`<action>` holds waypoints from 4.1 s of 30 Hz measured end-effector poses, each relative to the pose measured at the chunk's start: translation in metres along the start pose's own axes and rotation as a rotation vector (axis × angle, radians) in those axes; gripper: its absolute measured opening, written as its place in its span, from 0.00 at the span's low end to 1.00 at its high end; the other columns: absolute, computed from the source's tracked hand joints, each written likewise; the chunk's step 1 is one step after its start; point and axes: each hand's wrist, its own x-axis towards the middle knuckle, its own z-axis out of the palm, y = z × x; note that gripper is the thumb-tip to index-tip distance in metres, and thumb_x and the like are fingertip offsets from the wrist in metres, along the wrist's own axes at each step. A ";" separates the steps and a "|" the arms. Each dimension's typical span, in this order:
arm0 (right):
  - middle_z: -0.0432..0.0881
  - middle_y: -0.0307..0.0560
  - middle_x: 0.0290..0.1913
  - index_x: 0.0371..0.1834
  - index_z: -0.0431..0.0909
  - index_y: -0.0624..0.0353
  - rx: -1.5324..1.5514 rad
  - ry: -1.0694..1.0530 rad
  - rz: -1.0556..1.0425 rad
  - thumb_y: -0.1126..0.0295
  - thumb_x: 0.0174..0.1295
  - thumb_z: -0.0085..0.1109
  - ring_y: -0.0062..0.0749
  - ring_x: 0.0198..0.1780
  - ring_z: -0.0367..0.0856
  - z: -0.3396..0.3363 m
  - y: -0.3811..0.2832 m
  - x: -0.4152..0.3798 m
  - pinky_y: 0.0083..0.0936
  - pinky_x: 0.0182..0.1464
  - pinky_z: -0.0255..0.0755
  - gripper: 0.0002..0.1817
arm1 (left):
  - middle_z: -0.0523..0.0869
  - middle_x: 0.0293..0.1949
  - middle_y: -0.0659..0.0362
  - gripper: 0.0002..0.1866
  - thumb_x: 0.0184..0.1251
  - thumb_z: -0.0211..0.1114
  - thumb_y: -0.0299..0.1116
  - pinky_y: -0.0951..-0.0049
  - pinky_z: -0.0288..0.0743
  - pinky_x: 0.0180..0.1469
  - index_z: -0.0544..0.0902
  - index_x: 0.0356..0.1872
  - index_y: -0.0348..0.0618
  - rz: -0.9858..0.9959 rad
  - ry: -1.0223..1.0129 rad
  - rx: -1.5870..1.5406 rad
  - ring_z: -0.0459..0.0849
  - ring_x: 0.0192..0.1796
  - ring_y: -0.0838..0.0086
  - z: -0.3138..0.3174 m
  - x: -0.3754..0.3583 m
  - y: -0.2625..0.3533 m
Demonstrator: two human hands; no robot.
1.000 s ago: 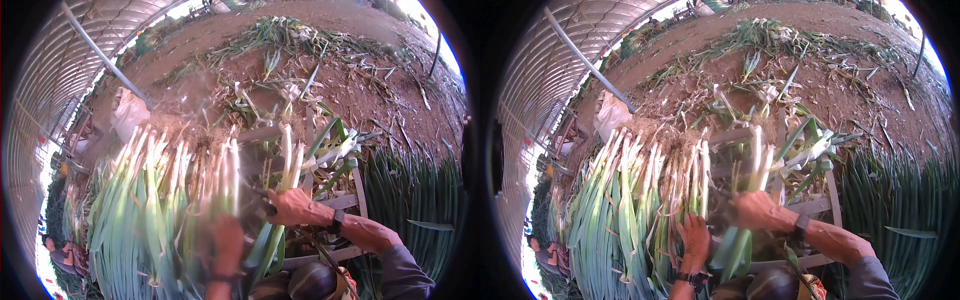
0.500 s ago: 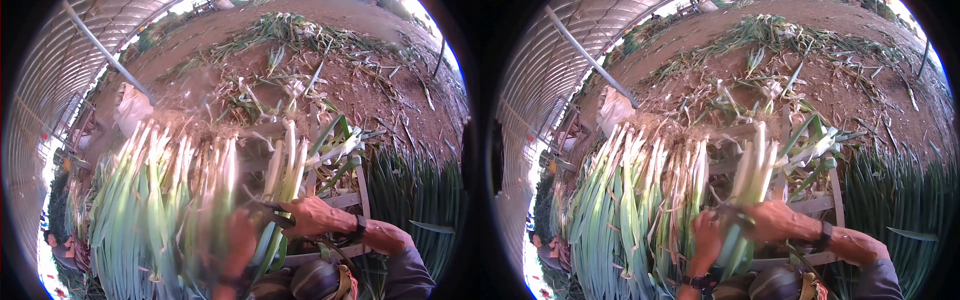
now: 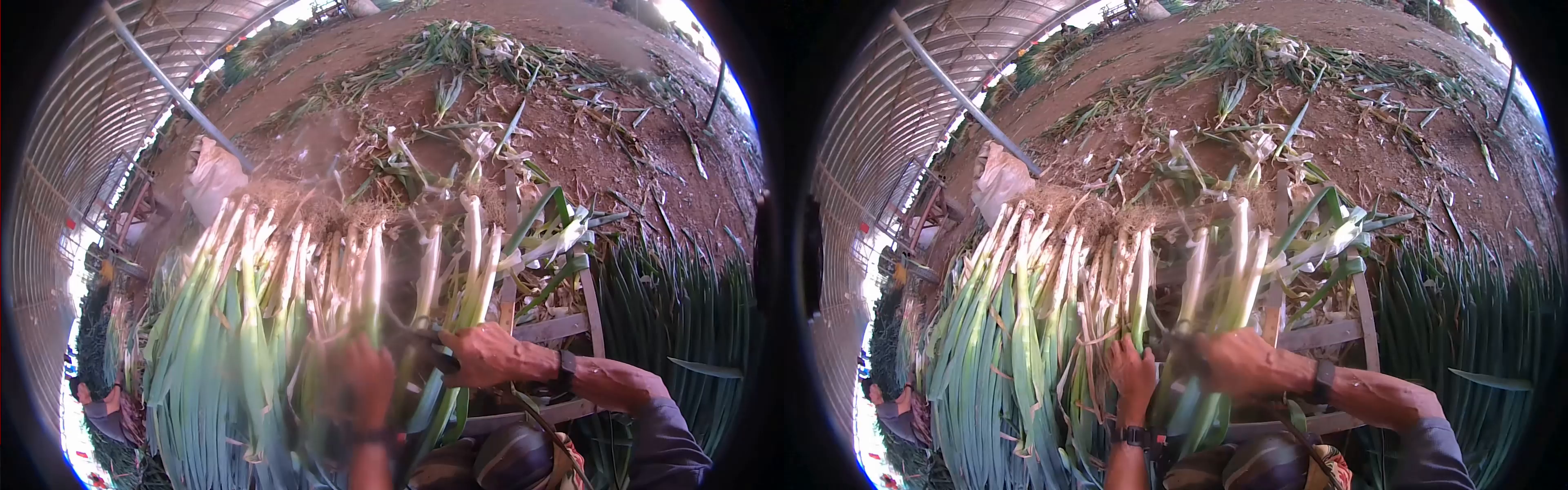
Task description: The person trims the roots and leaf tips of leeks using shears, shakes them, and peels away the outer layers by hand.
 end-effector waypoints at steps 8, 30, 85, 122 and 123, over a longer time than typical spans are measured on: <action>0.84 0.60 0.27 0.54 0.77 0.61 0.010 0.137 0.075 0.48 0.57 0.70 0.60 0.31 0.86 -0.009 0.019 0.020 0.51 0.37 0.80 0.31 | 0.80 0.48 0.42 0.23 0.54 0.74 0.31 0.47 0.77 0.52 0.78 0.51 0.37 0.064 -0.119 -0.041 0.80 0.52 0.42 -0.015 -0.016 0.001; 0.84 0.59 0.32 0.51 0.79 0.62 0.091 -0.042 -0.058 0.52 0.52 0.73 0.60 0.35 0.86 0.000 -0.005 -0.011 0.49 0.38 0.79 0.29 | 0.80 0.48 0.47 0.11 0.70 0.66 0.35 0.50 0.73 0.55 0.82 0.45 0.37 0.116 -0.130 -0.076 0.77 0.53 0.47 -0.036 -0.038 -0.023; 0.84 0.62 0.30 0.46 0.77 0.69 0.012 0.018 0.068 0.52 0.52 0.73 0.63 0.34 0.85 0.003 0.010 0.034 0.50 0.37 0.79 0.30 | 0.87 0.43 0.35 0.20 0.71 0.65 0.42 0.49 0.76 0.50 0.82 0.51 0.32 -0.191 -0.119 -0.236 0.85 0.48 0.39 0.012 0.021 -0.044; 0.85 0.58 0.30 0.54 0.80 0.62 0.015 -0.033 0.085 0.56 0.55 0.69 0.54 0.31 0.87 -0.022 0.007 0.047 0.46 0.37 0.80 0.27 | 0.87 0.36 0.42 0.15 0.70 0.58 0.38 0.44 0.77 0.47 0.86 0.39 0.37 0.090 -0.352 0.145 0.86 0.41 0.44 0.007 0.037 -0.015; 0.85 0.58 0.31 0.56 0.80 0.61 0.024 -0.042 0.101 0.56 0.55 0.70 0.55 0.32 0.87 -0.027 -0.002 0.037 0.46 0.38 0.80 0.28 | 0.87 0.36 0.42 0.15 0.71 0.58 0.38 0.42 0.78 0.45 0.85 0.40 0.35 0.077 -0.390 0.110 0.87 0.40 0.43 0.006 0.036 -0.014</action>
